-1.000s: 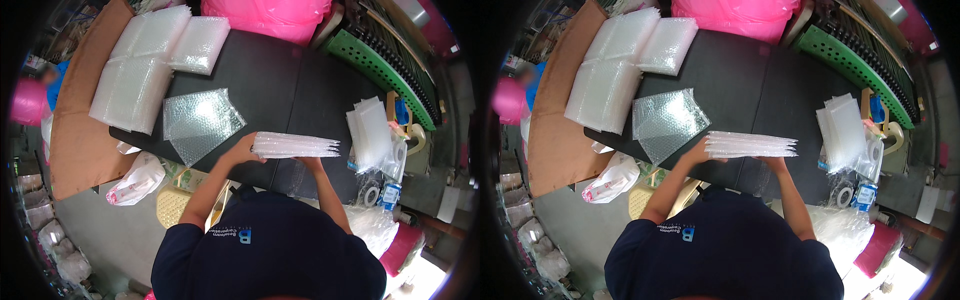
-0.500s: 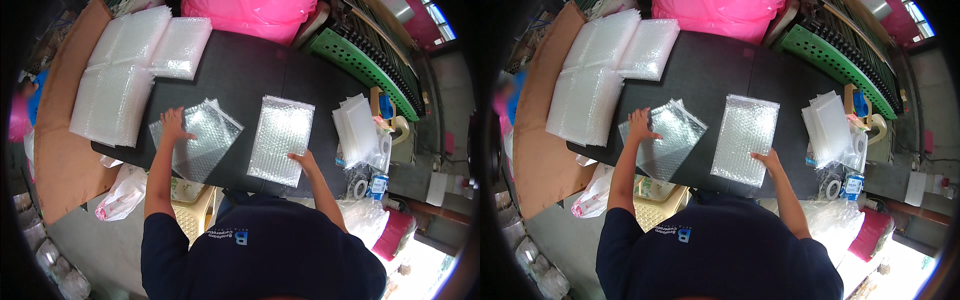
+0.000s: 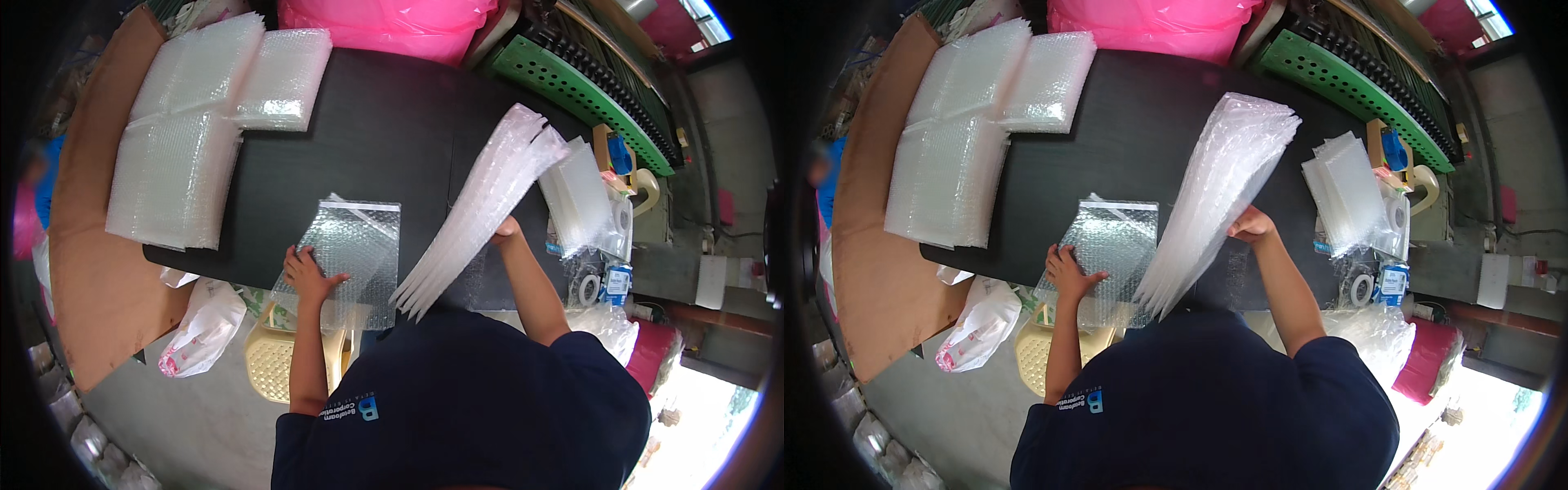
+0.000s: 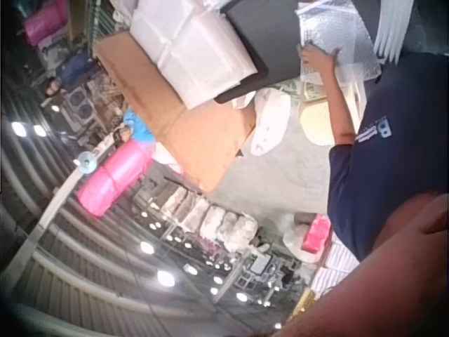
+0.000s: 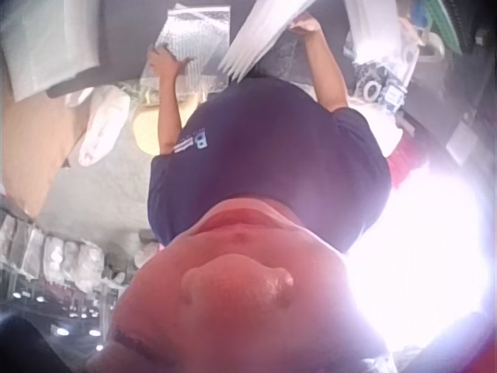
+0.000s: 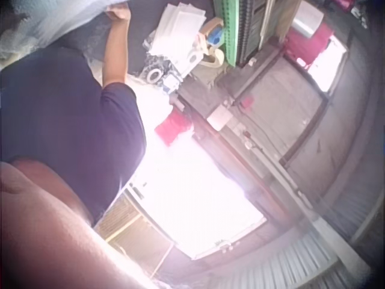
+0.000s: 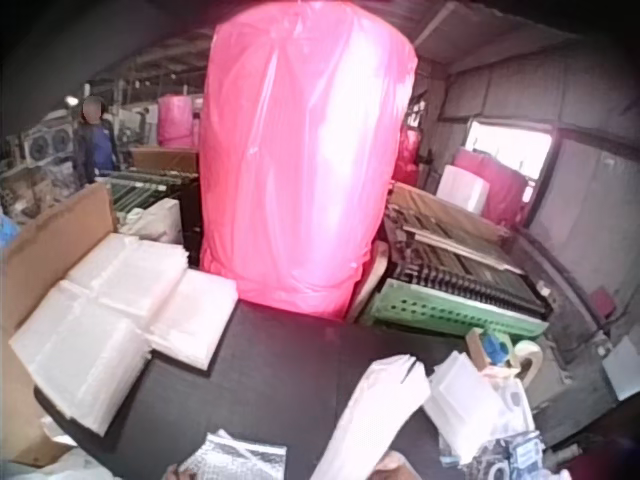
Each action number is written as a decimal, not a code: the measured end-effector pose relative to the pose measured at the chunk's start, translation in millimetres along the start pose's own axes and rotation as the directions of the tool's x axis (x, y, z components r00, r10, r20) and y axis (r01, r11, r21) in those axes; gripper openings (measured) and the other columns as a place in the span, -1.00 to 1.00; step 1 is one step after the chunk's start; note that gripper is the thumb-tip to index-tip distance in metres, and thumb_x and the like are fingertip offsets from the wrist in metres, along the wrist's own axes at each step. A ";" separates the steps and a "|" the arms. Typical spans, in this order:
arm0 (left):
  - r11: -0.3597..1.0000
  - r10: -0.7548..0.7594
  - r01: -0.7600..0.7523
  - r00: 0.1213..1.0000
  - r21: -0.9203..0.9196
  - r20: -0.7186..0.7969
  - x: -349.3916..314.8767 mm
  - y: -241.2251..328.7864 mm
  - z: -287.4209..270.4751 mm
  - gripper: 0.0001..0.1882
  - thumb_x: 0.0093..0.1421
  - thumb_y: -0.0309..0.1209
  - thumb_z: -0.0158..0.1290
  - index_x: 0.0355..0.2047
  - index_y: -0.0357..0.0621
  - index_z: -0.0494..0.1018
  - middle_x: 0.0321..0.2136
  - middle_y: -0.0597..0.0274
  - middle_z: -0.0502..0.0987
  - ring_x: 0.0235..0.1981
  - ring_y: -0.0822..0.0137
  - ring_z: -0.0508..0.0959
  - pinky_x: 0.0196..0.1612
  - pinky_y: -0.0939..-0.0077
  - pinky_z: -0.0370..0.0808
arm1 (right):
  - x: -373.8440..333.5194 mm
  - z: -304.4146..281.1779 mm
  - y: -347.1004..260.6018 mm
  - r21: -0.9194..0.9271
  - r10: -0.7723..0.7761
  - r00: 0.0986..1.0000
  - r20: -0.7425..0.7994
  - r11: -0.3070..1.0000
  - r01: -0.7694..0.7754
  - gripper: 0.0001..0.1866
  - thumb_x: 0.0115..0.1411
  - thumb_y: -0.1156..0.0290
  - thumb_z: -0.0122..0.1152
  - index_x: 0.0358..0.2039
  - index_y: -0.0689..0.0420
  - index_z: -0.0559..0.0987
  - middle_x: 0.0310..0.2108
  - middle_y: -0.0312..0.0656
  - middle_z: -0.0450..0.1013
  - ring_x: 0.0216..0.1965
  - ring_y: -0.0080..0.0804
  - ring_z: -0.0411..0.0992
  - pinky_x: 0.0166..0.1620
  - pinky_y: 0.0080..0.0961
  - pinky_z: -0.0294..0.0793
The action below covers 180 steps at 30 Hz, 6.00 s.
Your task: The person repeatedly picks up sheets of bubble wrap, applies clear tape to seal the edges, and stacks the finished pieces on a table. The person handles bubble wrap and tape throughout the clip, working at a table in a warehouse-like setting.
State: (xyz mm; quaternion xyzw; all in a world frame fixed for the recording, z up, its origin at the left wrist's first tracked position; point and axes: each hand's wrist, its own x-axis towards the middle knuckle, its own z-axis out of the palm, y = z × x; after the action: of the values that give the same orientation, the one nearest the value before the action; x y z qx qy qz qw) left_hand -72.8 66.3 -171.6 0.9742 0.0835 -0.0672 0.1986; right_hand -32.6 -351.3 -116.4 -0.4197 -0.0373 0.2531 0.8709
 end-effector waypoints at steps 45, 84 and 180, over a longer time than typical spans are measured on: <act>0.737 0.174 -0.375 0.909 -0.562 -0.378 -21.3 21.2 -9.7 -0.29 -0.04 -0.31 0.25 0.13 -0.07 0.24 0.12 0.02 0.28 0.16 0.06 0.27 0.16 0.24 0.23 | 53.9 87.4 82.9 -0.753 -0.162 0.987 -0.007 0.650 0.102 -0.64 0.04 0.45 0.27 -0.10 0.14 0.49 -0.11 -0.17 0.43 0.01 -0.37 0.36 0.08 -0.47 0.28; 0.103 -0.992 0.385 -0.029 -0.917 -0.124 120.2 -41.4 -14.6 -0.60 0.04 -0.32 0.10 -0.15 -0.29 0.40 -0.20 -0.20 0.47 -0.21 -0.08 0.52 -0.19 0.16 0.49 | -192.4 -123.7 -49.7 -0.546 -0.856 0.146 -0.496 0.177 -0.819 -0.40 0.06 0.31 0.25 0.13 0.06 0.33 0.18 0.08 0.15 0.20 0.04 0.12 0.18 -0.11 0.21; 0.868 0.417 -0.121 0.703 -0.481 0.576 -126.4 326.8 134.6 -0.66 0.18 -0.26 0.12 -0.19 -0.28 0.43 -0.36 0.12 0.49 -0.36 0.31 0.49 -0.29 0.41 0.46 | -279.0 18.4 -14.3 -0.790 -0.449 0.654 -0.609 0.416 -0.450 -0.76 0.10 0.49 0.06 -0.19 0.26 0.48 -0.31 0.10 0.48 -0.29 0.08 0.46 -0.21 -0.16 0.46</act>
State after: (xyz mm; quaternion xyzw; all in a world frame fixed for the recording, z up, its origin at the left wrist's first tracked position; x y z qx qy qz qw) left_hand -147.6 -300.9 -150.8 0.8230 -0.1273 -0.3592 0.4212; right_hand -274.4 -477.4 -52.7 -0.8828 0.1984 -0.0096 0.4257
